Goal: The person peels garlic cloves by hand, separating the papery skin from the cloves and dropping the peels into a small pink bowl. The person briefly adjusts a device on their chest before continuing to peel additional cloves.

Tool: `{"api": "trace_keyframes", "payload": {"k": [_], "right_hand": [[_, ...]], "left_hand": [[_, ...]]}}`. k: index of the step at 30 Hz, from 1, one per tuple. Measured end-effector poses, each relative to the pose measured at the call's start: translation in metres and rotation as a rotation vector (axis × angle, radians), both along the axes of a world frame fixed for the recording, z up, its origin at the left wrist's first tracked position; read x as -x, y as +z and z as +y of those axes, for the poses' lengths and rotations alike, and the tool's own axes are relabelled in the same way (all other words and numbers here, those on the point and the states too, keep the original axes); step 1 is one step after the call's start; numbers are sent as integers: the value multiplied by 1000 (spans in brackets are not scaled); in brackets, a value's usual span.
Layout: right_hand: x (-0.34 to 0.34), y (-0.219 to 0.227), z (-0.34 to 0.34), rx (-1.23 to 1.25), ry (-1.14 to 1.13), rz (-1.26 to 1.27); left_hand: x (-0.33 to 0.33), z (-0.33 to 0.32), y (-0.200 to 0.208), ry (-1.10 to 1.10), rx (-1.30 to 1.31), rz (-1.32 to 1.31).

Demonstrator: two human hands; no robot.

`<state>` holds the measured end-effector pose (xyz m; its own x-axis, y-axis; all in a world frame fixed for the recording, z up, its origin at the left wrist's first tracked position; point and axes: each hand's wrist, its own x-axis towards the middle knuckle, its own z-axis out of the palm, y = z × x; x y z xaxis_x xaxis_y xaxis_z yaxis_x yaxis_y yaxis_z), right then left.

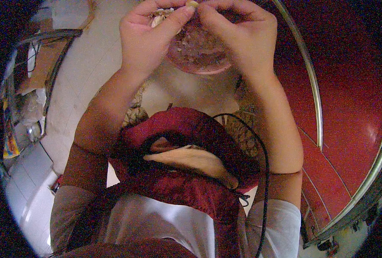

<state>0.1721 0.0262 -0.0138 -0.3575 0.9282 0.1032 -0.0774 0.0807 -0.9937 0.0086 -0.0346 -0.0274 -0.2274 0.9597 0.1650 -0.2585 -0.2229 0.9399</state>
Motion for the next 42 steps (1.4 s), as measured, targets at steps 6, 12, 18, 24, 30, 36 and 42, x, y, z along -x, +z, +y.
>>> {"api": "trace_keyframes", "payload": {"k": [6,12,18,24,30,36,42], "right_hand": [[-7,-6,6,29,27,16],[1,2,1,112,21,54],[4,4,4,128,77,163],[1,-1,4,264,91,246],[1,6,3,261,69,127],[2,-3,5,194,55,168],[0,2,4,244,56,153]], "left_hand": [[1,1,2,-44,37,-71],[3,0,4,84,-135,363],[3,2,3,117,-143,257],[0,0,9,50,14,124],[-2,2,2,82,-11,110],[1,4,6,43,84,44],[3,5,2,-22,147,-91]]}}
